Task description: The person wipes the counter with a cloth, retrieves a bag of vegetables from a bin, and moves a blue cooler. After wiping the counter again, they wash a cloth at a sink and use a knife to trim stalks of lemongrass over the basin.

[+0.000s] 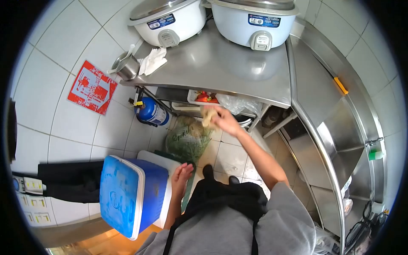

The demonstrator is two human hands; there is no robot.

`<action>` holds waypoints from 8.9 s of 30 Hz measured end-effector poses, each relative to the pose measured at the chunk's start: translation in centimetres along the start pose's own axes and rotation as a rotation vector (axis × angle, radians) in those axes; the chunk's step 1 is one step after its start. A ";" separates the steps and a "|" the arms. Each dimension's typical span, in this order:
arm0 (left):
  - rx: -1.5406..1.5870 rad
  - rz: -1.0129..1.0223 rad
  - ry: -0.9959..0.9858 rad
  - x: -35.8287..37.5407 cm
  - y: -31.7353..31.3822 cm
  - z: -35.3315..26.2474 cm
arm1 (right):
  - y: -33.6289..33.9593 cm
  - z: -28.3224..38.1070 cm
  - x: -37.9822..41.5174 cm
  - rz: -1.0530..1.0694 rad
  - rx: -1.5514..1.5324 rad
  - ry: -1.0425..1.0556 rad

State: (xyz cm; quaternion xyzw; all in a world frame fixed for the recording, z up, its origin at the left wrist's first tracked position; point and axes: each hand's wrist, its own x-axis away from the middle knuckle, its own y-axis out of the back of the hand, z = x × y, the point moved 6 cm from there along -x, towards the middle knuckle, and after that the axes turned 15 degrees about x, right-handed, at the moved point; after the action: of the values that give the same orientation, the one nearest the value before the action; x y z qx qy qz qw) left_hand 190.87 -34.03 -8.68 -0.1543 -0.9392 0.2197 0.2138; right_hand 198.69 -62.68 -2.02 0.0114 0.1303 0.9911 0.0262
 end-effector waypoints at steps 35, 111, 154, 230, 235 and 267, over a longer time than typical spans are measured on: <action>-1.367 0.384 -0.701 -50.5 -10.4 -23.5 | 24.0 -6.8 -47.4 -0.513 1.041 -0.462; -0.620 1.093 0.985 4.9 -89.5 57.8 | 73.6 -21.1 72.6 -1.192 1.419 -1.330; -0.655 1.129 0.511 1.9 -82.8 60.9 | 59.0 -32.9 60.9 -2.172 -0.366 -0.551; -1.565 2.682 -1.163 13.9 -76.5 46.3 | 52.8 -18.2 47.2 0.125 0.369 -0.917; -1.635 2.718 -1.233 12.5 -74.4 49.5 | 51.9 -18.7 46.8 -0.046 0.504 -0.840; -0.106 0.802 0.459 -1.7 -67.4 37.9 | 43.7 -20.5 44.9 -1.215 -0.993 -0.046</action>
State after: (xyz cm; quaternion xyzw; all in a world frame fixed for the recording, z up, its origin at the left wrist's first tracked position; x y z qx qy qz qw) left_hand 161.30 -105.54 -7.72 -0.5605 -0.7438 0.1971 0.3062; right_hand 151.10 -107.68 -9.81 -0.0544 -0.3454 0.7447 0.5684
